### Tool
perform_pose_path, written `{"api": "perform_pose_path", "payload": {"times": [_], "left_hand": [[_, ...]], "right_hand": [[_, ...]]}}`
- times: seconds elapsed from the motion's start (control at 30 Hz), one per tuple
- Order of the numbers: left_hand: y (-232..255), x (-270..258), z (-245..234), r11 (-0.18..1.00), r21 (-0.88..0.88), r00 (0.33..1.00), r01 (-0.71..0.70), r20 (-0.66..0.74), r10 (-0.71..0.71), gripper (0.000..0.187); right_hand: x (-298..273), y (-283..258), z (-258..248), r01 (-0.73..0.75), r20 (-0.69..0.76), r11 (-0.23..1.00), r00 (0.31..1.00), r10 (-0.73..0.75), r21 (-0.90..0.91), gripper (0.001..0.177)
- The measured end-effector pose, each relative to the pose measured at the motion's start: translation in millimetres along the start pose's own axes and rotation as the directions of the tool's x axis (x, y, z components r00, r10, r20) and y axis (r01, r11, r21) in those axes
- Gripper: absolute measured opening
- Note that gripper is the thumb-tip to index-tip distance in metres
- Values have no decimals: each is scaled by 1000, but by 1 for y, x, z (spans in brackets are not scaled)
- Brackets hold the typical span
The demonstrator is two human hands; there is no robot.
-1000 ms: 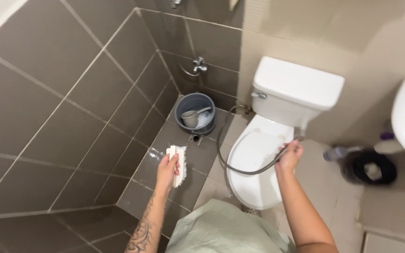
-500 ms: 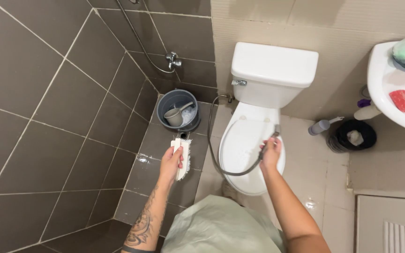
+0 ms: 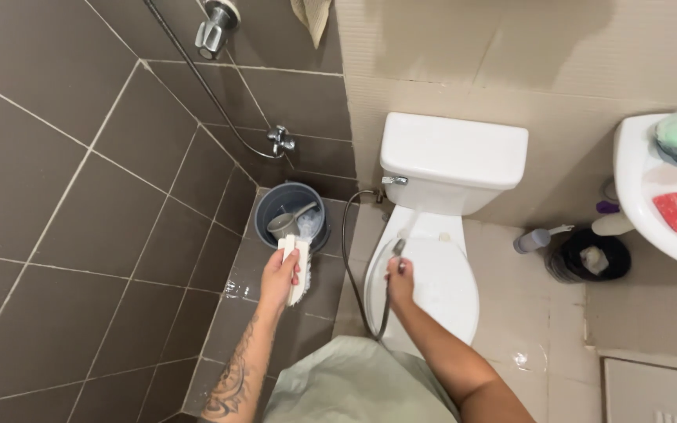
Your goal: Cleaning the toilet tank and bathroom walls using a sprayer and sponge.
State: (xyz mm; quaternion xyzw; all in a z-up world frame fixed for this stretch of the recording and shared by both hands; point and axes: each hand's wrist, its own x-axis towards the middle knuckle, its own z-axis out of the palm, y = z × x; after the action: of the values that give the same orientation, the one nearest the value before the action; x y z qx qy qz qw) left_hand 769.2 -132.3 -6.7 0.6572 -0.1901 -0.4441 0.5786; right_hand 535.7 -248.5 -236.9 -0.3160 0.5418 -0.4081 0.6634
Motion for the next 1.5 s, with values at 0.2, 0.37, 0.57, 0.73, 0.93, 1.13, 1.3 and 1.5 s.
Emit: {"api": "perform_pose_path", "payload": {"times": [0.2, 0.37, 0.57, 0.73, 0.93, 1.13, 1.3, 1.5], "left_hand": [[1, 39, 7, 999, 12, 999, 32, 11, -33, 23], [15, 75, 19, 1000, 15, 996, 25, 83, -26, 23], [48, 127, 10, 999, 28, 984, -21, 175, 16, 24], [69, 170, -28, 995, 69, 961, -65, 273, 44, 24], [107, 192, -79, 987, 160, 952, -33, 304, -18, 25], [109, 231, -101, 991, 124, 935, -58, 354, 10, 26], [110, 255, -100, 991, 134, 918, -30, 396, -25, 28], [122, 280, -82, 990, 137, 936, 27, 344, -73, 27]], "right_hand": [[36, -73, -41, -36, -263, 994, 963, 63, 104, 37], [64, -49, -12, 115, -203, 957, 964, -173, -268, 50], [56, -116, 111, 578, 166, 745, 814, -557, -332, 50], [78, -225, 197, 735, 142, 540, 637, -758, -410, 46], [110, -349, 255, 750, 59, 592, 632, -773, -295, 34], [139, -422, 264, 861, 65, 503, 499, -864, 80, 43], [159, -460, 261, 723, 1, 685, 688, -726, 92, 39], [163, -500, 263, 668, 84, 669, 684, -725, 325, 35]]}}
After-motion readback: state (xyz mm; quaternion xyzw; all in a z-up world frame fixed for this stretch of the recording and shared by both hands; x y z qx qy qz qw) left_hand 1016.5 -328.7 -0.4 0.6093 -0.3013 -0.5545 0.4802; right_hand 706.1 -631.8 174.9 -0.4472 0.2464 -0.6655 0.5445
